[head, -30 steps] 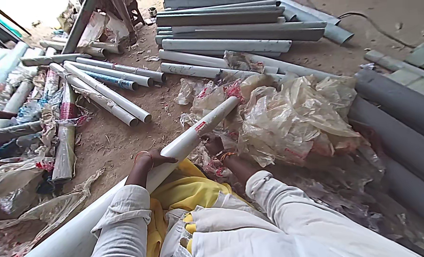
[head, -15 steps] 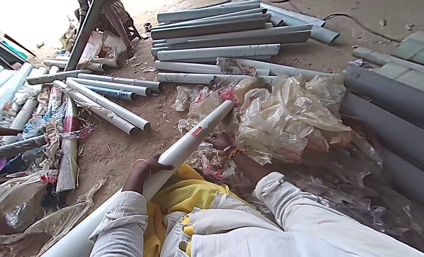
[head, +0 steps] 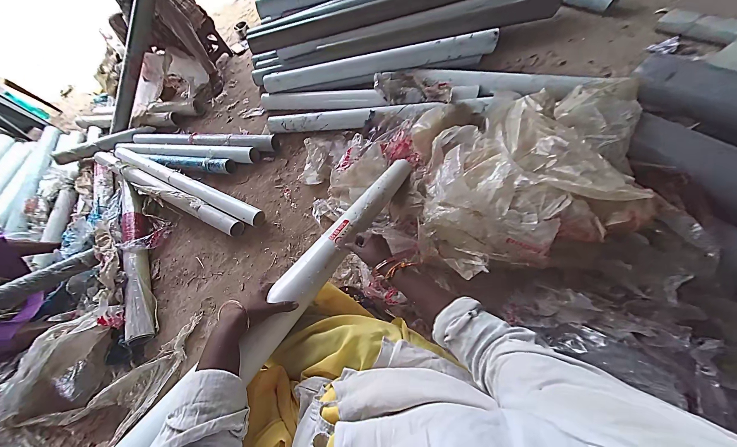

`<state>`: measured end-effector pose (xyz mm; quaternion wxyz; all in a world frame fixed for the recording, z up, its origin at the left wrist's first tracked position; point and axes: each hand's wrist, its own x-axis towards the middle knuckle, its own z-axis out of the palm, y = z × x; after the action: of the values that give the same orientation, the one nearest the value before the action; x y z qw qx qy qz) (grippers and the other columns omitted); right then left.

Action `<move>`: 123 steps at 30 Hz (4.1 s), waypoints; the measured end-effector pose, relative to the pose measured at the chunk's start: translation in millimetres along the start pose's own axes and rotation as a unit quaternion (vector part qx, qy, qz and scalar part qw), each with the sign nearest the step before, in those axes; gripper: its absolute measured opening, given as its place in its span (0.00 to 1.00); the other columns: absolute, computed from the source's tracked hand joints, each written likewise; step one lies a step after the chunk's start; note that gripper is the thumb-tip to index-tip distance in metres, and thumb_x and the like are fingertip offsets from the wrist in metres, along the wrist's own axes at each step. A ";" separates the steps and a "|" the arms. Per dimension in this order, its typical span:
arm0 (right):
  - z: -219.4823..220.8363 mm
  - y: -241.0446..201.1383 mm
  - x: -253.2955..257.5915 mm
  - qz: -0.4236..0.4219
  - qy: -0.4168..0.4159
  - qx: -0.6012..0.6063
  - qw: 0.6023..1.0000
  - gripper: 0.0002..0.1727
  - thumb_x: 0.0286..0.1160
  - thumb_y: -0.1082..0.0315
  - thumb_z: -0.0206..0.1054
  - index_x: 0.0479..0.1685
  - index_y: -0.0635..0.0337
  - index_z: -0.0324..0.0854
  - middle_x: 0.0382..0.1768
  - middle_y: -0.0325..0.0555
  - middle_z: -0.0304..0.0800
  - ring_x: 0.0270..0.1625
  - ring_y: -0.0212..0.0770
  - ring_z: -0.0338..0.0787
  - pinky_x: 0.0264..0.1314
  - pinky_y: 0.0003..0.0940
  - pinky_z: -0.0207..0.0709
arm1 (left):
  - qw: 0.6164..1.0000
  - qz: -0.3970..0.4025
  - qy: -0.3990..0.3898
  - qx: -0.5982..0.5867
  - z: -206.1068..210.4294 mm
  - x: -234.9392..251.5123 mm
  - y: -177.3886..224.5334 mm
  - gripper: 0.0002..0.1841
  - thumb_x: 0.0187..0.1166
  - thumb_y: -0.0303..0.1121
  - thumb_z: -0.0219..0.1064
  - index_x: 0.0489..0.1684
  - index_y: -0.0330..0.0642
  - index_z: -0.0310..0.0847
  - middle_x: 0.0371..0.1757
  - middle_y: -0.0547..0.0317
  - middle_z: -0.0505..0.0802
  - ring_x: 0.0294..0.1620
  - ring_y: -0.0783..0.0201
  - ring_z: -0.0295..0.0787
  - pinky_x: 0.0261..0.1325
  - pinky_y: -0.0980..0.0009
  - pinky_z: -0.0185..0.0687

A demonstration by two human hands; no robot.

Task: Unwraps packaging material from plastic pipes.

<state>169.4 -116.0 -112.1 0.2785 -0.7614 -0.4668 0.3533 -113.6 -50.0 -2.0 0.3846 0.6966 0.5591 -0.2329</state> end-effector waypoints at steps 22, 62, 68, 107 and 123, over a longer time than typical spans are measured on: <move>33.2 76.4 -34.3 -0.022 -0.188 -0.166 0.968 0.31 0.92 0.48 0.52 0.56 0.72 0.85 0.59 0.70 0.88 0.68 0.66 0.86 0.72 0.64 0.71 | 0.999 -0.030 -0.012 0.003 -5.6 1.1 7.1 0.42 0.76 0.56 0.72 0.86 0.42 0.62 0.73 0.33 0.80 0.75 0.41 0.77 0.77 0.42 0.67; 57.8 15.8 -85.6 0.298 -0.139 0.281 0.902 0.24 0.88 0.63 0.62 0.74 0.71 0.69 0.56 0.56 0.80 0.50 0.42 0.83 0.55 0.38 0.79 | 0.974 -0.089 0.128 0.166 8.0 -66.3 20.3 0.48 0.78 0.69 0.60 0.93 0.46 0.53 0.88 0.39 0.68 0.90 0.41 0.58 0.87 0.37 0.47; 38.8 -6.2 -77.2 0.208 -0.089 0.294 0.929 0.29 0.97 0.59 0.47 0.93 0.55 0.49 0.50 0.54 0.79 0.37 0.40 0.81 0.42 0.35 0.78 | 0.948 -0.108 0.134 0.268 41.8 -36.1 39.1 0.64 0.60 0.68 0.77 0.97 0.53 0.37 0.86 0.34 0.68 0.86 0.34 0.62 0.80 0.33 0.59; 13.6 -30.1 13.4 -0.131 -0.141 -0.061 0.979 0.25 0.92 0.64 0.52 0.86 0.41 0.74 0.67 0.61 0.87 0.68 0.63 0.87 0.68 0.64 0.75 | 0.953 -0.160 0.097 0.238 11.9 -19.3 39.3 0.59 0.66 0.66 0.75 0.97 0.54 0.43 0.84 0.38 0.73 0.82 0.39 0.71 0.78 0.40 0.68; 16.3 -19.1 11.6 -0.109 -0.129 -0.069 0.983 0.25 0.92 0.64 0.51 0.85 0.48 0.74 0.67 0.64 0.86 0.66 0.65 0.88 0.67 0.63 0.76 | 0.958 -0.161 0.078 0.224 5.4 -15.2 37.6 0.59 0.65 0.66 0.75 0.97 0.54 0.42 0.84 0.39 0.73 0.82 0.40 0.71 0.79 0.40 0.67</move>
<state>150.2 -96.1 -110.7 0.1998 -0.6711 -0.6023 0.3833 -81.0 -66.4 16.6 0.1314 0.6816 0.6256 -0.3560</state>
